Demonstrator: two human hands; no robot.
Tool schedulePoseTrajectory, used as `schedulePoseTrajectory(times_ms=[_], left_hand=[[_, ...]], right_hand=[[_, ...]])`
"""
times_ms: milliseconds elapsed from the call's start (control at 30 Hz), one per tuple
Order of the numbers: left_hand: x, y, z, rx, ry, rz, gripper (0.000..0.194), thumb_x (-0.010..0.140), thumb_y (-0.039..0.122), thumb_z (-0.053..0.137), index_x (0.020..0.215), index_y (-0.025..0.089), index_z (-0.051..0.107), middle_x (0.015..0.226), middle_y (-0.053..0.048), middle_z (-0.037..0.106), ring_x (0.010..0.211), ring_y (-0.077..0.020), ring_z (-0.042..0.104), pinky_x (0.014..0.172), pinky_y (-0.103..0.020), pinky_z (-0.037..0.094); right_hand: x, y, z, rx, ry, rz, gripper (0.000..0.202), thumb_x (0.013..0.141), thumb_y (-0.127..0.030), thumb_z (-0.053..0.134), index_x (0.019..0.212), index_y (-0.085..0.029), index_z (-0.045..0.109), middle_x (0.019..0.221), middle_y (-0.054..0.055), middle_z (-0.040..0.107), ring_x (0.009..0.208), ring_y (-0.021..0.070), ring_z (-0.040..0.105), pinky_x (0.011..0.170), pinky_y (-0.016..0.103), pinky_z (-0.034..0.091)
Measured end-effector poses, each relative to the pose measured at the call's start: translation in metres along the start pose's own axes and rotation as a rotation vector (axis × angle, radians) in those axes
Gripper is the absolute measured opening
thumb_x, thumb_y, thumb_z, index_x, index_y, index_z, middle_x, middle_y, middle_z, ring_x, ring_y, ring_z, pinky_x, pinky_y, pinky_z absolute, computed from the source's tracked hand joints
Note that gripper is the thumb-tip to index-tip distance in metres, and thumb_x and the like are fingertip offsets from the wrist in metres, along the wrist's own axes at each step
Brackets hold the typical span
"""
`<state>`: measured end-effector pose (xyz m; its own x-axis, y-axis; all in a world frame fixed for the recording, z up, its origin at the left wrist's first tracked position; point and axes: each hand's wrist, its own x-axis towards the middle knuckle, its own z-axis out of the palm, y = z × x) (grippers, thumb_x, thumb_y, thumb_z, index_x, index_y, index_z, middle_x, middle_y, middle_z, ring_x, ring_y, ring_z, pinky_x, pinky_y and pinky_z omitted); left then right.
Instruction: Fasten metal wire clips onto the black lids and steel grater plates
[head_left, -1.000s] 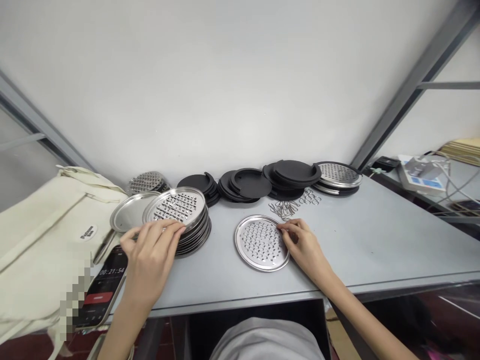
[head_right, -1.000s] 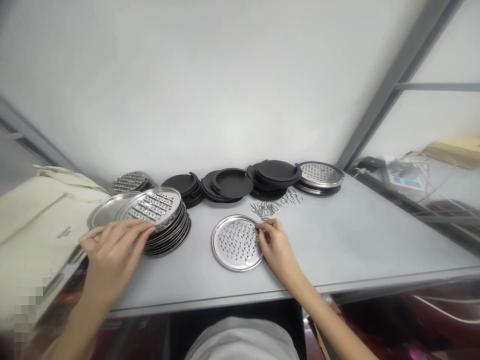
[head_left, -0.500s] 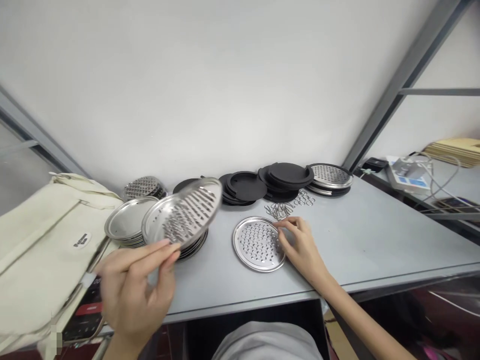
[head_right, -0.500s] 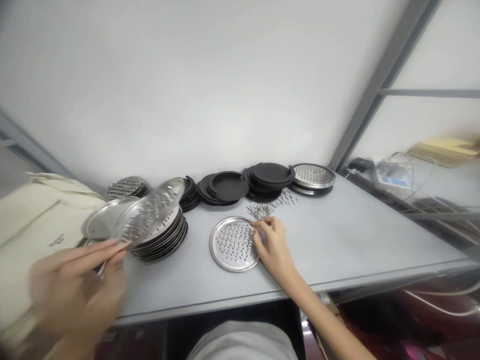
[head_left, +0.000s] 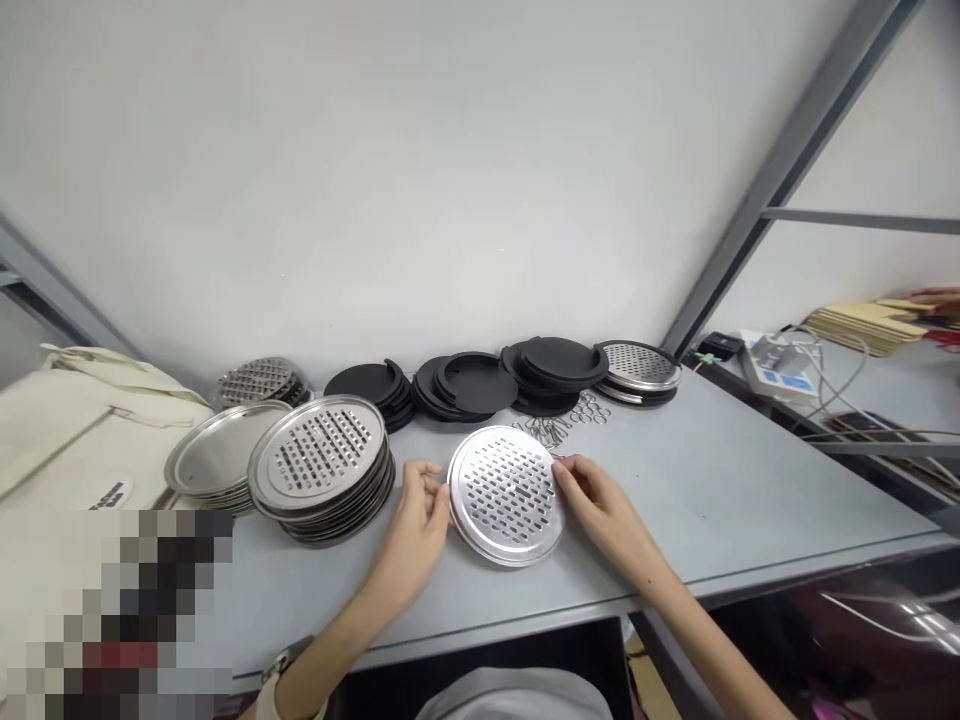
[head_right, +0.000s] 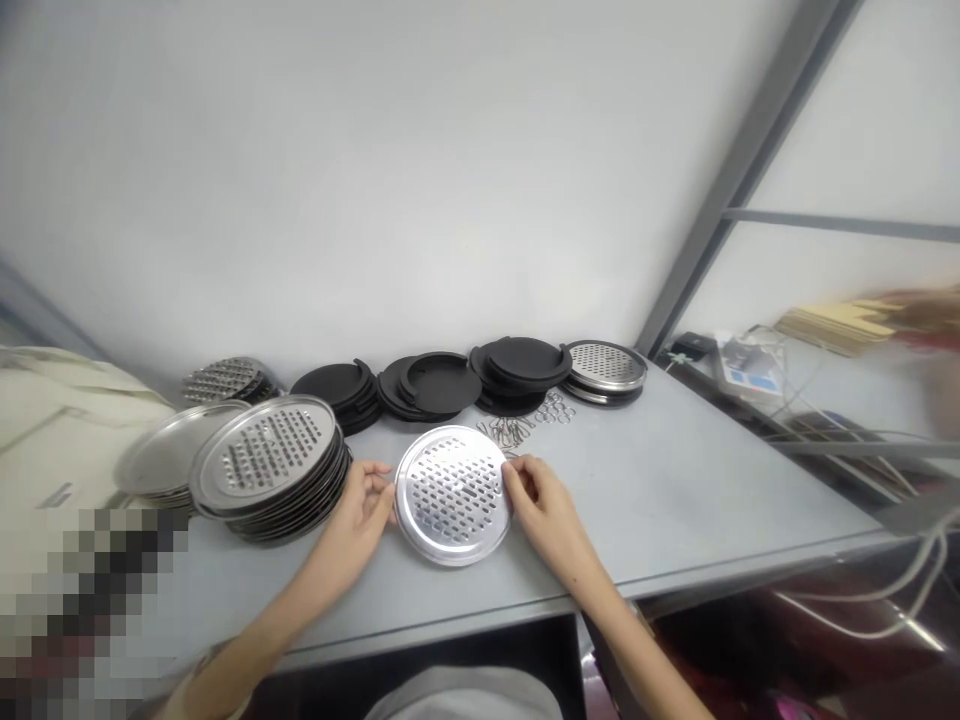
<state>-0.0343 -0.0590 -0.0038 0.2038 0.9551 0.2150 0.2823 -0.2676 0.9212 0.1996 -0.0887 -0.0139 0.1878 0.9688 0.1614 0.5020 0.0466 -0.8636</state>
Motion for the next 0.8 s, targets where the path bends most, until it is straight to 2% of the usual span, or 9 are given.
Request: schedulePoseTrajectory(times_ms=[67,133,200,267,367,533,633,800], left_hand=[[-0.002,-0.011,0.001,0.035,-0.090,-0.021,0.018,0.092,0.023,0.041,0.110,0.021,0.039,0.079,-0.002,0.057,0.061,-0.0134,0.061,0.058,-0.027,0.053],[-0.002,-0.014,0.000,0.145,-0.137,-0.002,0.023,0.092,0.021,0.039,0.115,0.021,0.037,0.079,-0.002,0.057,0.061,-0.0143,0.061,0.055,-0.026,0.051],[0.000,-0.011,0.000,0.273,-0.125,0.045,0.023,0.092,0.019,0.038,0.115,0.020,0.037,0.075,-0.001,0.056,0.063,-0.0156,0.060,0.056,-0.027,0.050],[0.003,-0.007,-0.001,0.361,-0.104,0.079,0.023,0.091,0.017,0.038,0.114,0.019,0.039,0.072,0.000,0.054,0.066,-0.0168,0.060,0.060,-0.028,0.049],[0.004,-0.001,-0.002,0.433,-0.123,0.046,0.024,0.090,0.015,0.037,0.114,0.018,0.038,0.077,-0.003,0.057,0.075,-0.0184,0.061,0.068,-0.030,0.049],[0.005,0.007,-0.003,0.594,-0.257,-0.108,0.029,0.091,0.015,0.031,0.120,0.016,0.033,0.101,-0.014,0.059,0.090,-0.0233,0.062,0.075,-0.032,0.045],[0.012,0.010,-0.004,0.615,-0.269,-0.102,0.025,0.093,0.020,0.030,0.117,0.016,0.035,0.097,-0.014,0.060,0.088,-0.0247,0.062,0.072,-0.032,0.042],[0.024,0.005,-0.003,0.470,-0.281,-0.134,0.029,0.096,0.042,0.033,0.107,0.018,0.043,0.079,-0.006,0.061,0.074,-0.0233,0.060,0.063,-0.029,0.037]], right_hand=[[0.002,0.001,0.002,-0.082,0.027,-0.003,0.033,0.095,-0.047,0.039,0.083,-0.021,0.056,0.072,0.002,0.054,0.066,0.0192,0.053,0.063,0.032,0.045],[0.003,0.000,0.007,-0.116,0.022,-0.010,0.032,0.096,-0.045,0.037,0.097,-0.021,0.058,0.076,0.003,0.057,0.069,0.0209,0.056,0.065,0.034,0.047],[0.006,-0.001,0.012,-0.155,0.026,-0.014,0.036,0.096,-0.043,0.035,0.115,-0.020,0.056,0.081,0.005,0.059,0.074,0.0226,0.058,0.068,0.036,0.048],[0.008,-0.001,0.016,-0.211,0.033,-0.013,0.040,0.096,-0.042,0.035,0.124,-0.019,0.053,0.087,0.007,0.058,0.078,0.0236,0.058,0.073,0.038,0.048],[0.009,0.001,0.020,-0.268,0.021,-0.013,0.041,0.097,-0.040,0.034,0.123,-0.017,0.055,0.091,0.009,0.055,0.080,0.0234,0.059,0.077,0.039,0.049],[0.004,0.005,0.023,-0.310,0.037,-0.040,0.033,0.097,-0.035,0.035,0.117,-0.017,0.055,0.092,0.007,0.048,0.079,0.0211,0.057,0.080,0.038,0.048],[0.001,0.007,0.023,-0.298,0.029,-0.037,0.031,0.098,-0.035,0.033,0.118,-0.019,0.051,0.092,0.006,0.047,0.075,0.0195,0.057,0.079,0.037,0.049],[-0.003,0.006,0.024,-0.295,0.014,-0.039,0.029,0.098,-0.034,0.032,0.120,-0.021,0.046,0.097,0.007,0.048,0.082,0.0211,0.058,0.081,0.039,0.049]])
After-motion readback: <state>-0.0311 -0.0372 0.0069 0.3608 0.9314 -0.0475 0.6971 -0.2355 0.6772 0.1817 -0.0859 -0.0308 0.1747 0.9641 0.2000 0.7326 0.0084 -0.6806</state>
